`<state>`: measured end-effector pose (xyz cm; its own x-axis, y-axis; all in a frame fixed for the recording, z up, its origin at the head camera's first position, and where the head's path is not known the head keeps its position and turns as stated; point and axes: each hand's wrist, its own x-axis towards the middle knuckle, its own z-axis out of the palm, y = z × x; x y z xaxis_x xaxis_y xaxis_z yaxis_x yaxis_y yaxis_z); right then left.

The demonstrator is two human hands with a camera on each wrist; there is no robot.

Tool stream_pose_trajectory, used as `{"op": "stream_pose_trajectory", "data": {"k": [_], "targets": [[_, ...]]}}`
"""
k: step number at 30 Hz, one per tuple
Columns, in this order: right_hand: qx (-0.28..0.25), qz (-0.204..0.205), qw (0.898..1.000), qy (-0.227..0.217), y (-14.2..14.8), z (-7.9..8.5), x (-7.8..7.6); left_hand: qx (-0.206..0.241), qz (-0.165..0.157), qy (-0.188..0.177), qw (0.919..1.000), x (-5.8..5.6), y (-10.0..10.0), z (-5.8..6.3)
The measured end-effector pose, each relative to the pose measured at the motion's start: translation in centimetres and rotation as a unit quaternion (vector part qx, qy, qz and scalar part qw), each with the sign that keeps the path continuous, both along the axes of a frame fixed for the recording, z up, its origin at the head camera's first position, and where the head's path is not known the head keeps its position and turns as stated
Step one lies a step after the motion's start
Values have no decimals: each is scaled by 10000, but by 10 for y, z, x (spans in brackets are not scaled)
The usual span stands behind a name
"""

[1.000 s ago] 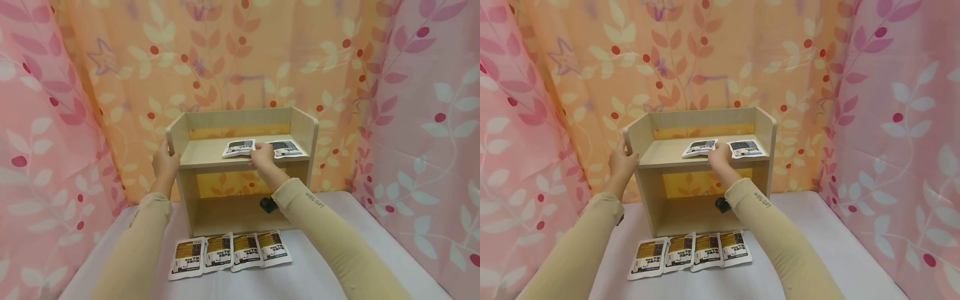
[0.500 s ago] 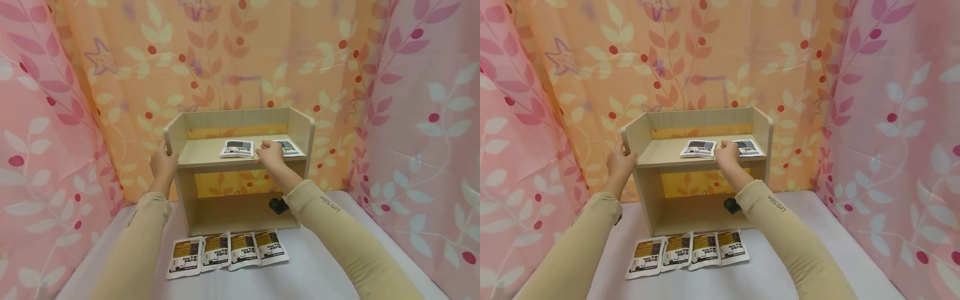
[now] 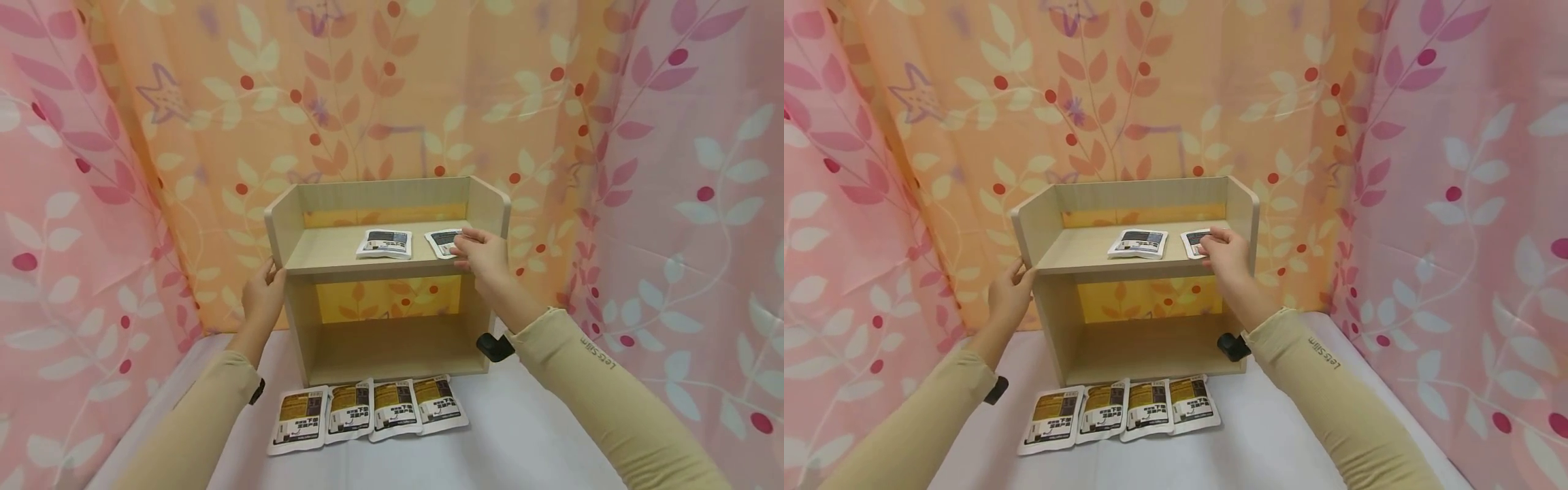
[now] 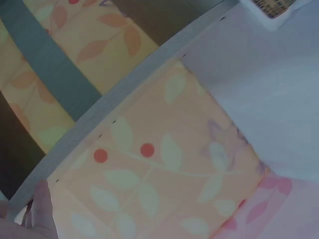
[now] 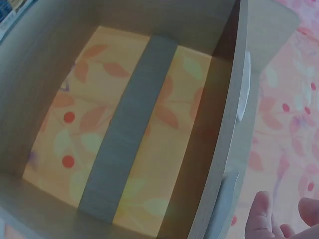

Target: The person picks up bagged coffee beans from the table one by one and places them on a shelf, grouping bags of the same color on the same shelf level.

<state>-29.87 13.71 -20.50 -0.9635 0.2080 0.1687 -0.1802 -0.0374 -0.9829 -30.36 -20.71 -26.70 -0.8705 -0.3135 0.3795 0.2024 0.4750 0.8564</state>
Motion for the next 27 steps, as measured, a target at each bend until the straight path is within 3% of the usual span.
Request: {"op": "stream_pose_trajectory", "data": {"k": [5,10,17,22,27], "targets": [[218,44,9996,186,21,-3,5,-165,-347,74,9992,12,-7,-20],[376,-29,9989,272,38,-8,8,-355,-421,156,9984,22,-11,-47],[479,-481,9976,131,55,-20,4,-299,-666,-599,9955,41,-15,-84],[734,-703,9948,-58,64,-32,-3,16,-712,-719,9949,51,-19,-102],[970,-320,9943,-322,71,-44,-14,-63,-578,-870,9945,63,-23,-116]]}}
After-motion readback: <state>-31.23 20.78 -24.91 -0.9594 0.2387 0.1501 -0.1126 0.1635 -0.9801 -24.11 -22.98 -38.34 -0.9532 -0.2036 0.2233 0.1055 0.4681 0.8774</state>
